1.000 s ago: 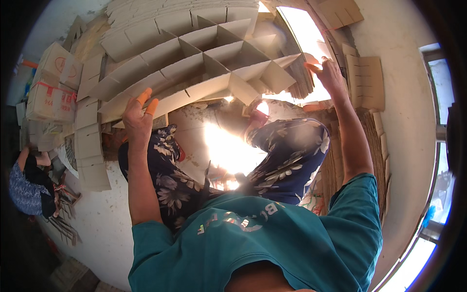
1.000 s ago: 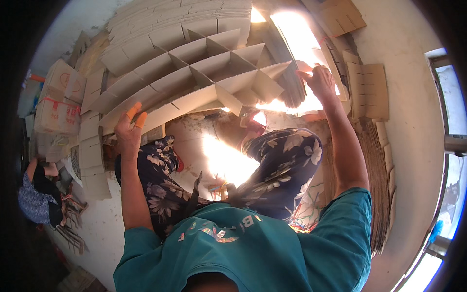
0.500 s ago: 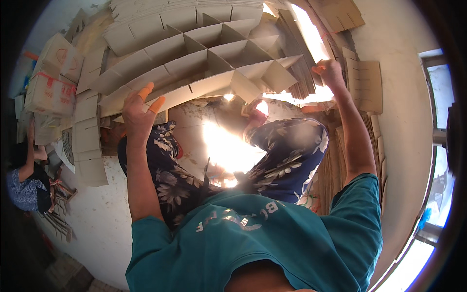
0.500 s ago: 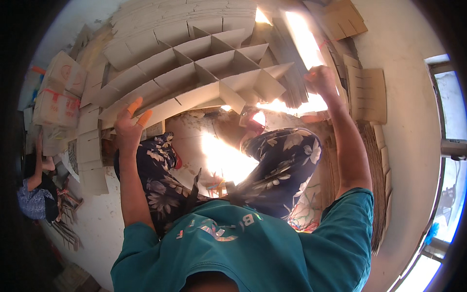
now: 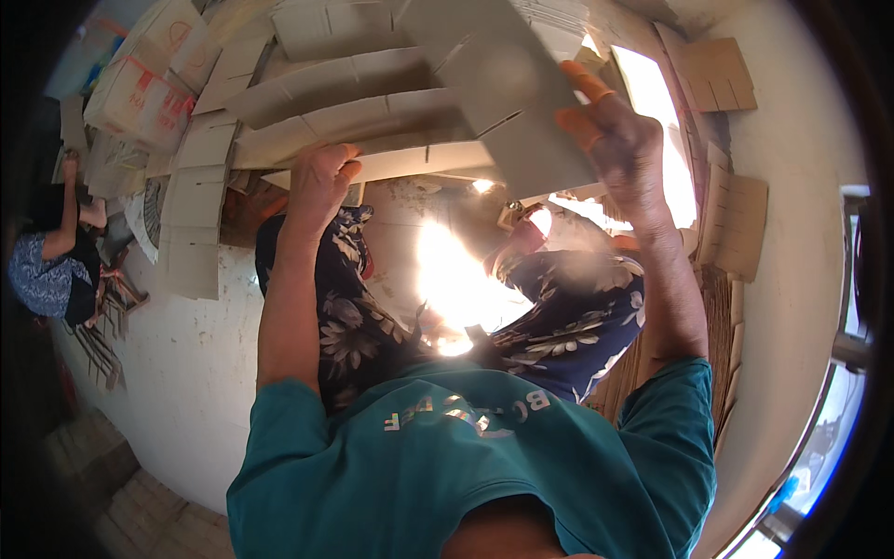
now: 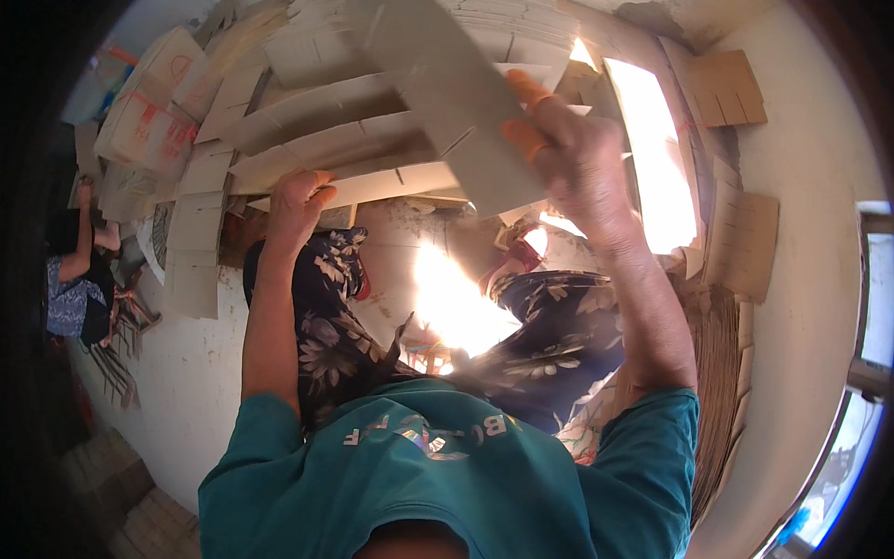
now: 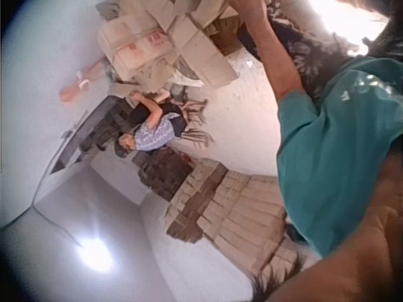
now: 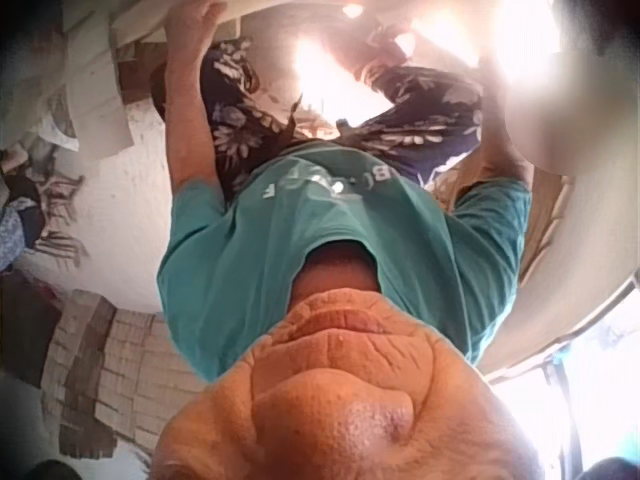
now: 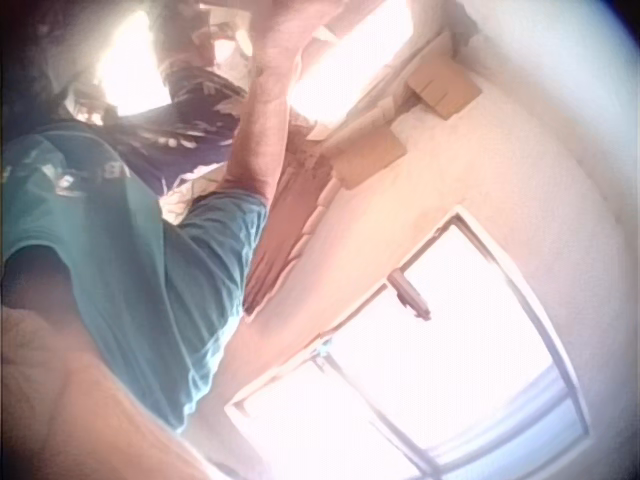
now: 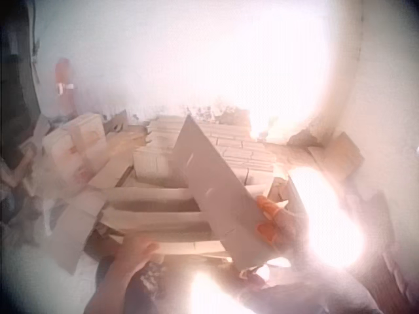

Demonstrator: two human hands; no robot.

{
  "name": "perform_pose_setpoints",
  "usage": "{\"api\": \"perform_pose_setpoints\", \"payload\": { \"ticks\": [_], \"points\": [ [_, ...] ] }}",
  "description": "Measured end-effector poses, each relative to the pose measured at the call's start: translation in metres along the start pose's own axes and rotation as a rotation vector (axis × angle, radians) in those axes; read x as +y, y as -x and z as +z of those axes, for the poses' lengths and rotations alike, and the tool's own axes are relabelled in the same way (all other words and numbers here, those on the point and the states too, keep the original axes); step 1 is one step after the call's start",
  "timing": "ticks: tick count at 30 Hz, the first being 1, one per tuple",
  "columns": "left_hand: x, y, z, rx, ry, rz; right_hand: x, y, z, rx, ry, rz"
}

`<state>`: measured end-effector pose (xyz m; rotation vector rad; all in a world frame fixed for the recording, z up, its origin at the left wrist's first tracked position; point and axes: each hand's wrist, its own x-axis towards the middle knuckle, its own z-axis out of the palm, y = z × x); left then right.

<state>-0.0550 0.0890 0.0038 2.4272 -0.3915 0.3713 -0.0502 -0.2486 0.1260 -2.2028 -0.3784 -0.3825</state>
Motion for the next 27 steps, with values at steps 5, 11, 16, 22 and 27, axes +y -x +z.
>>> {"api": "perform_pose_setpoints", "payload": {
  "ticks": [5,11,16,22,27],
  "points": [
    [0.000,0.003,0.002,0.014,-0.013,-0.011,-0.022,-0.004,0.034,-0.149,0.047,-0.077],
    [0.004,0.000,0.002,0.003,-0.079,-0.010,-0.012,-0.007,0.052,-0.206,0.076,-0.113],
    [0.005,-0.001,0.002,0.005,-0.063,-0.015,-0.022,-0.012,0.061,-0.234,0.011,-0.184],
    [0.000,-0.006,0.005,0.018,-0.012,-0.016,-0.026,-0.021,0.065,-0.275,0.033,-0.214],
    [-0.004,-0.005,0.010,0.028,0.022,-0.037,-0.013,-0.014,0.070,-0.365,0.052,-0.152]
  ]
}}
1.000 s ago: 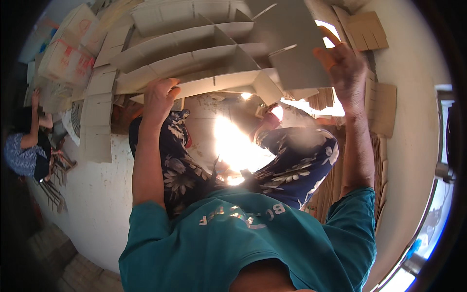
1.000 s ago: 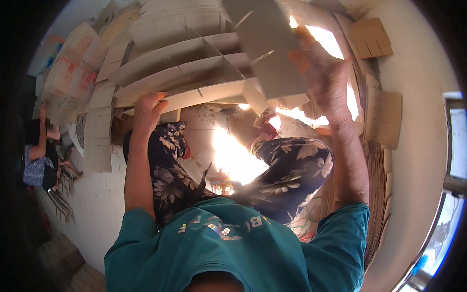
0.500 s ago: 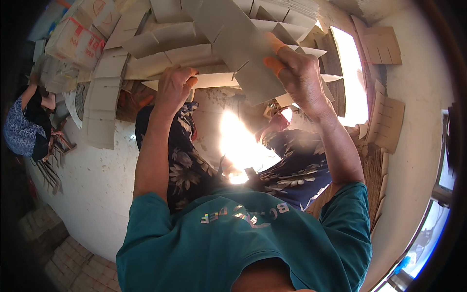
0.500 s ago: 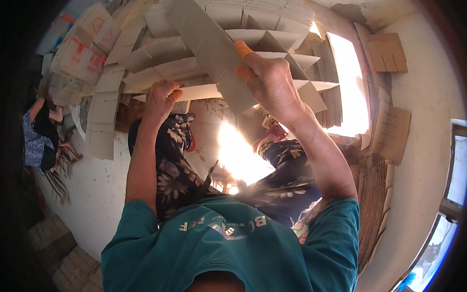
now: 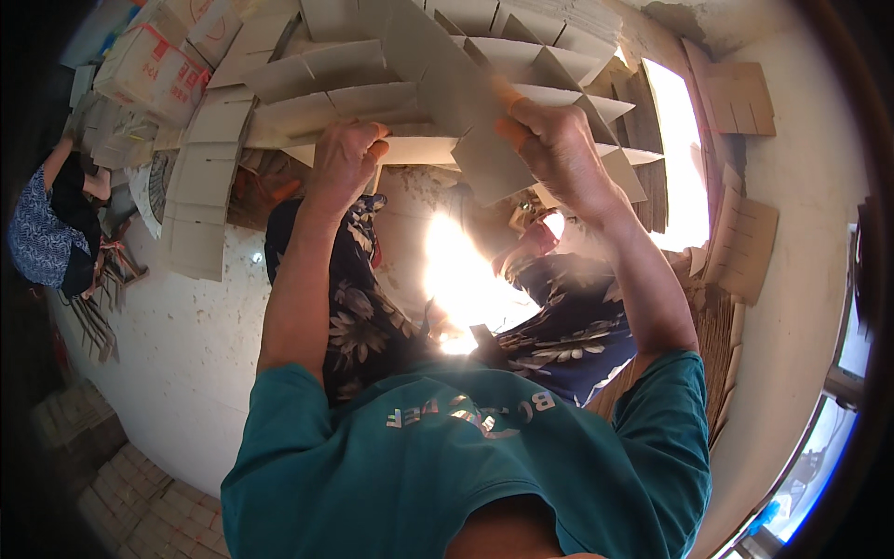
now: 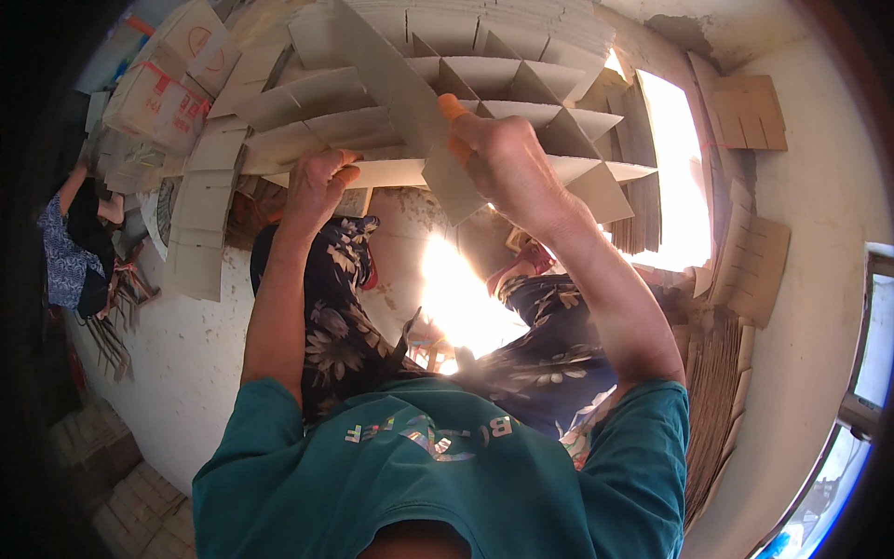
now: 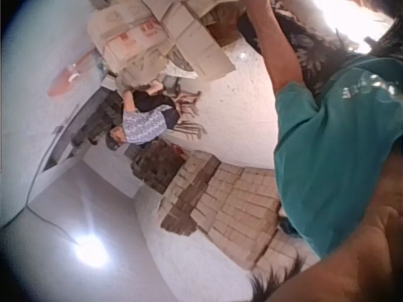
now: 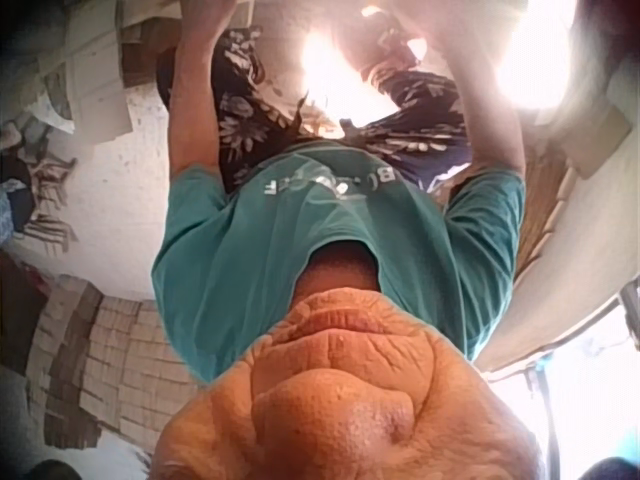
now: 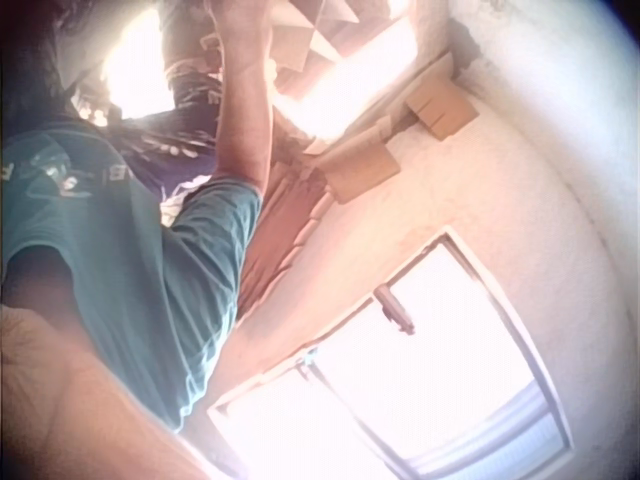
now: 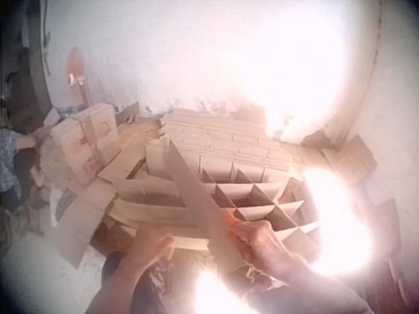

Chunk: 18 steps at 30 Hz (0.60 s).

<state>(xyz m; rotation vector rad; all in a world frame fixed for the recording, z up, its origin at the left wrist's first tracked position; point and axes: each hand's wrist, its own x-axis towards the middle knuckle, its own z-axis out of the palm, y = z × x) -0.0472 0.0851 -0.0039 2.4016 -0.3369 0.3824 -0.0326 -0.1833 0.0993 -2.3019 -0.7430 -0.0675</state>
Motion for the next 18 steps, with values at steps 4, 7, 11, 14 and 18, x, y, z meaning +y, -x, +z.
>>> {"api": "perform_pose_setpoints", "payload": {
  "ticks": [4,7,11,14,18],
  "points": [
    [0.003,-0.001,-0.001,0.008,0.009,-0.012,0.014,-0.007,0.024,0.080,-0.054,-0.169],
    [0.004,-0.003,-0.004,0.008,-0.004,0.030,0.028,-0.011,0.038,-0.057,0.044,-0.160],
    [0.002,-0.007,0.000,-0.028,-0.001,0.027,0.039,-0.008,0.062,-0.185,0.175,-0.121],
    [0.000,-0.008,-0.001,-0.039,-0.058,-0.014,0.035,-0.002,0.052,-0.096,0.229,-0.082],
    [-0.008,-0.006,-0.001,-0.043,-0.088,0.072,0.052,0.026,0.004,0.254,0.508,-0.009]
  ]
}}
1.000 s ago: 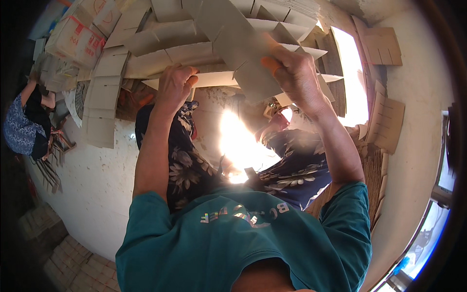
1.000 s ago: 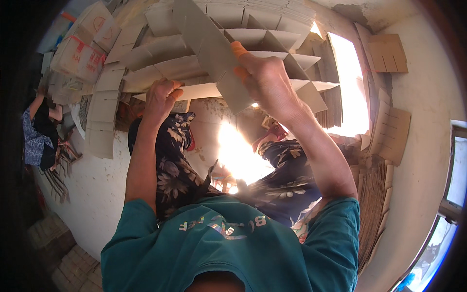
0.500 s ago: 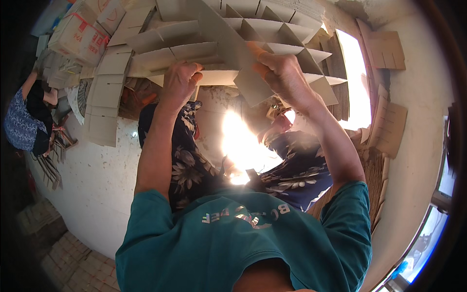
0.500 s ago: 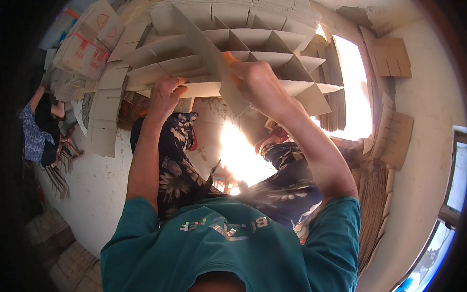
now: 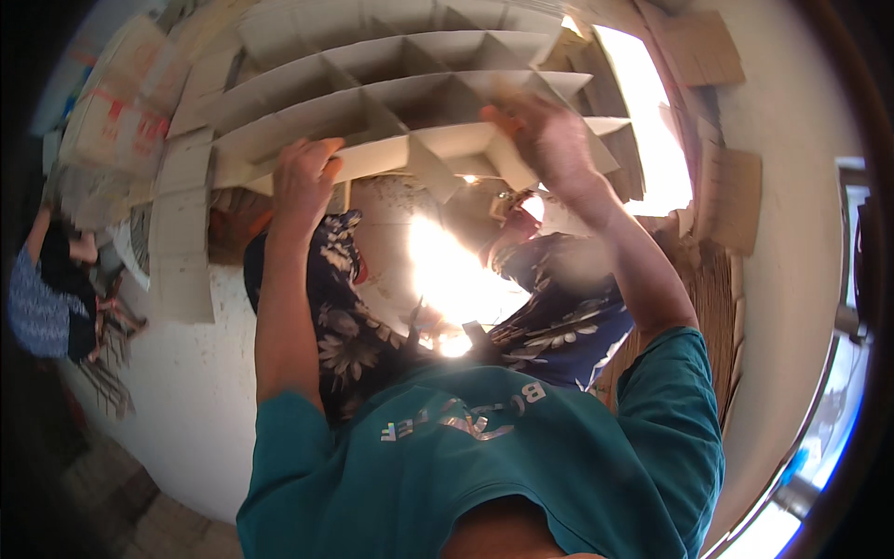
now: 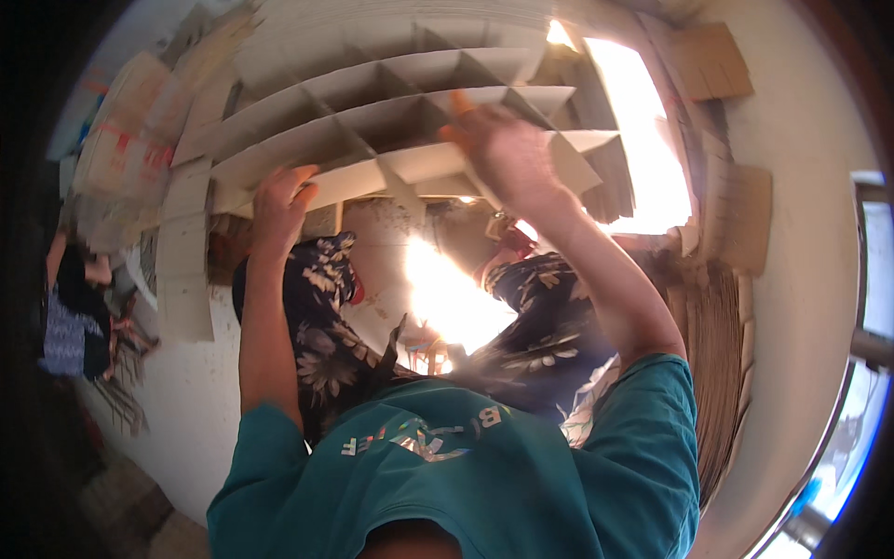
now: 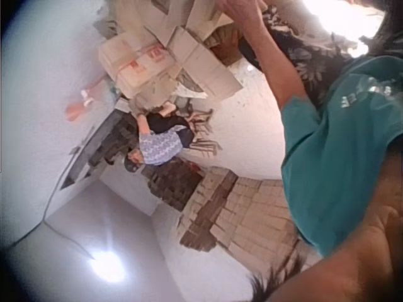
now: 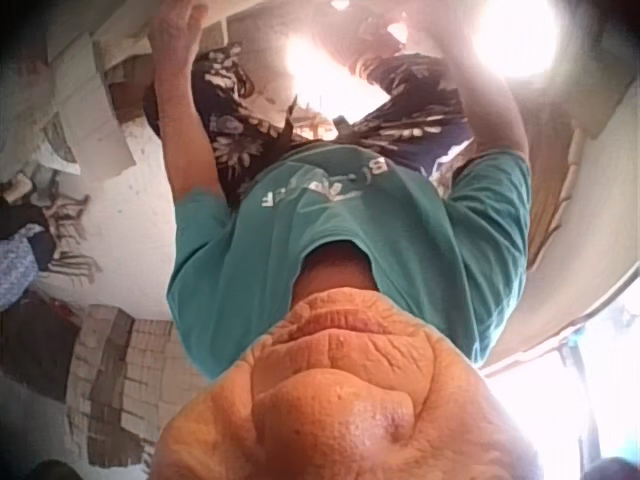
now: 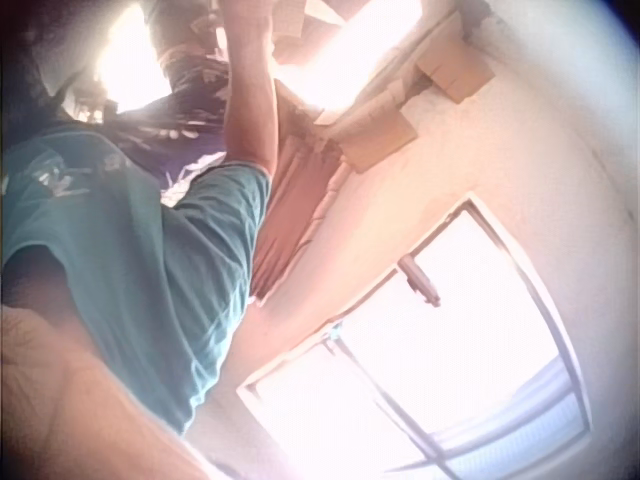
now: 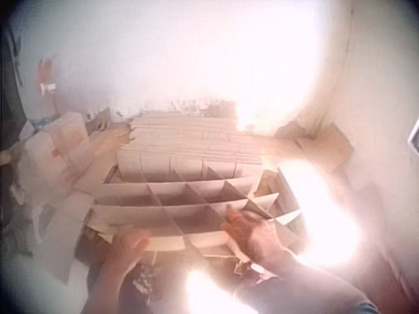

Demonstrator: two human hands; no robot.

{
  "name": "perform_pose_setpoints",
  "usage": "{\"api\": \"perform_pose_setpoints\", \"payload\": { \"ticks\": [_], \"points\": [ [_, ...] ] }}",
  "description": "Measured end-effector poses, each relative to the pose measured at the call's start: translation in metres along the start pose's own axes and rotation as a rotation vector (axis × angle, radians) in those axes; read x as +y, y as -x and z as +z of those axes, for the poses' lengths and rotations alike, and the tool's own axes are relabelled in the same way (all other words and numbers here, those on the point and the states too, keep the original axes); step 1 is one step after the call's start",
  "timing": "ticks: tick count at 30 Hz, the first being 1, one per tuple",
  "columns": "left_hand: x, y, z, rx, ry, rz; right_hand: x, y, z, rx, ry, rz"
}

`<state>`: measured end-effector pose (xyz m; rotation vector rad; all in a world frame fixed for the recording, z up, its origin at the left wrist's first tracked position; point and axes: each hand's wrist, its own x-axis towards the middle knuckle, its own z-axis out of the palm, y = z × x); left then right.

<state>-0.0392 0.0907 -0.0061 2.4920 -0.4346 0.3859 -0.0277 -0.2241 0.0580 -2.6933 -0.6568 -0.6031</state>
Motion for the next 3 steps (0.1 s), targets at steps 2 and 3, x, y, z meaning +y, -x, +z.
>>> {"api": "perform_pose_setpoints", "payload": {
  "ticks": [2,3],
  "points": [
    [0.003,-0.004,0.000,-0.005,-0.038,0.048,0.078,0.032,0.006,0.133,0.183,0.173],
    [0.004,-0.004,0.000,-0.024,-0.046,0.030,0.084,0.038,0.002,0.133,0.196,0.188]
  ]
}}
